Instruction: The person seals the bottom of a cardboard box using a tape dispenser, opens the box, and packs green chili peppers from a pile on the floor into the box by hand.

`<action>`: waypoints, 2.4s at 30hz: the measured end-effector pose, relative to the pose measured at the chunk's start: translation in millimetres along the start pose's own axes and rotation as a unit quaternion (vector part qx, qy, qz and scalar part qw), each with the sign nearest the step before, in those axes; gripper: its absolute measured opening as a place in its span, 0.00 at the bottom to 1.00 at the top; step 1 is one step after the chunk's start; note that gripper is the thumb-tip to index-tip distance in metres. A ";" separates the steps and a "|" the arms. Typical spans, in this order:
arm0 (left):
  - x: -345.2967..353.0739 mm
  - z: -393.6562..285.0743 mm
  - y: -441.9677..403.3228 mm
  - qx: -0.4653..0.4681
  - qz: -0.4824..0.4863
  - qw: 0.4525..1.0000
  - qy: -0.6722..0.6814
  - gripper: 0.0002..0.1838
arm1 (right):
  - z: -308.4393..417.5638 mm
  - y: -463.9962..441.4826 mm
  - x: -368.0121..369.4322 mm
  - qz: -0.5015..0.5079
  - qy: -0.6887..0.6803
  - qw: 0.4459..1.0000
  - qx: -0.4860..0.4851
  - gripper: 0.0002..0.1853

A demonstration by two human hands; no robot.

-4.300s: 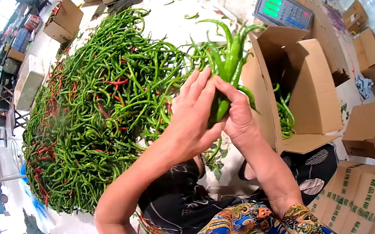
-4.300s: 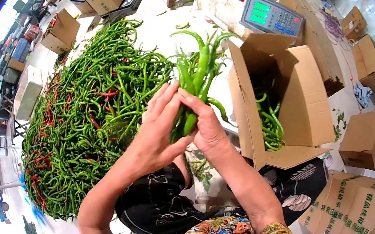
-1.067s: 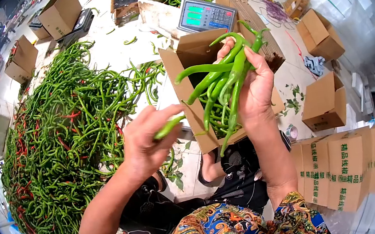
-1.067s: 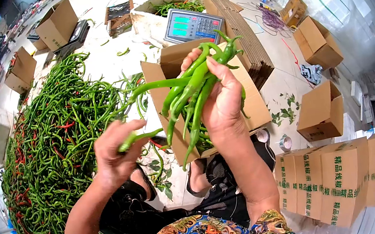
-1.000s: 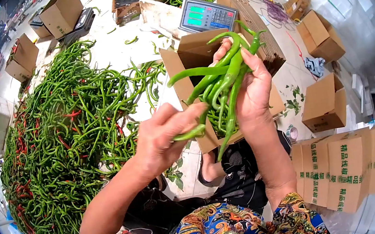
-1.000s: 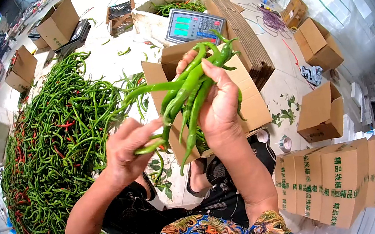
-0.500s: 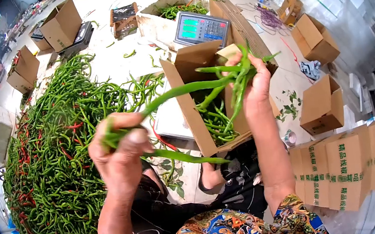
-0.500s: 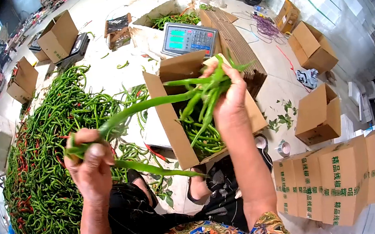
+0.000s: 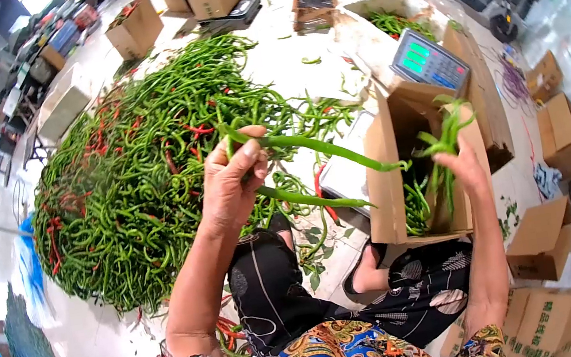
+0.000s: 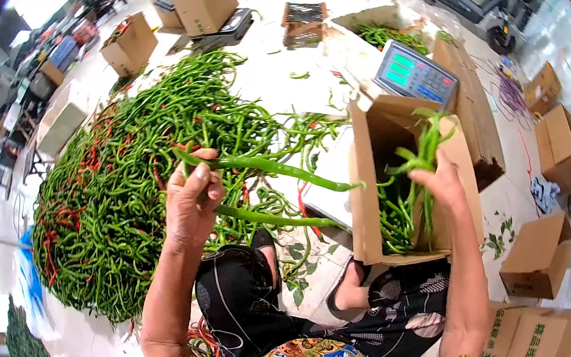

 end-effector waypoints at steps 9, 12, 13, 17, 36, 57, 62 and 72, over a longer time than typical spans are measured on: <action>-6.4 9.8 -0.1 -0.049 0.061 0.994 0.076 0.15 | 132.3 54.1 60.2 0.266 -0.134 0.940 -0.169 0.25; -0.9 15.0 -4.1 -0.035 0.102 0.986 0.129 0.15 | 149.5 64.5 115.5 0.491 -0.222 0.828 -0.154 0.33; 2.6 15.2 -4.2 -0.023 0.109 0.983 0.145 0.15 | 146.3 71.2 138.3 0.503 -0.296 0.809 -0.065 0.32; 7.8 5.6 0.9 -0.022 0.135 0.983 0.126 0.16 | 162.2 95.8 162.4 0.552 -0.332 0.763 0.045 0.24; -298.8 -128.0 263.3 -0.088 -0.290 0.760 -0.575 0.18 | 42.9 76.1 211.7 0.297 -0.355 0.846 0.264 0.16; -354.6 0.4 405.5 -0.190 -0.514 0.801 -0.242 0.15 | 161.2 120.8 253.6 0.334 -0.250 0.908 -0.034 0.12; -211.3 -22.2 182.2 -0.157 -0.238 0.916 -0.283 0.23 | 186.8 138.5 234.4 0.255 -0.129 0.942 -0.175 0.10; -53.5 -4.3 51.9 -0.113 0.058 0.972 -0.199 0.13 | 184.2 143.9 203.8 0.024 0.147 0.858 -0.491 0.14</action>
Point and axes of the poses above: each hand's wrist, its own y-axis away from the middle knuckle, its own x-axis out of the palm, z = x × y, the point moved 3 cm from there along -y, towards the middle knuckle, and after that the axes turned 2 degrees about -y, right-handed, at the moved point
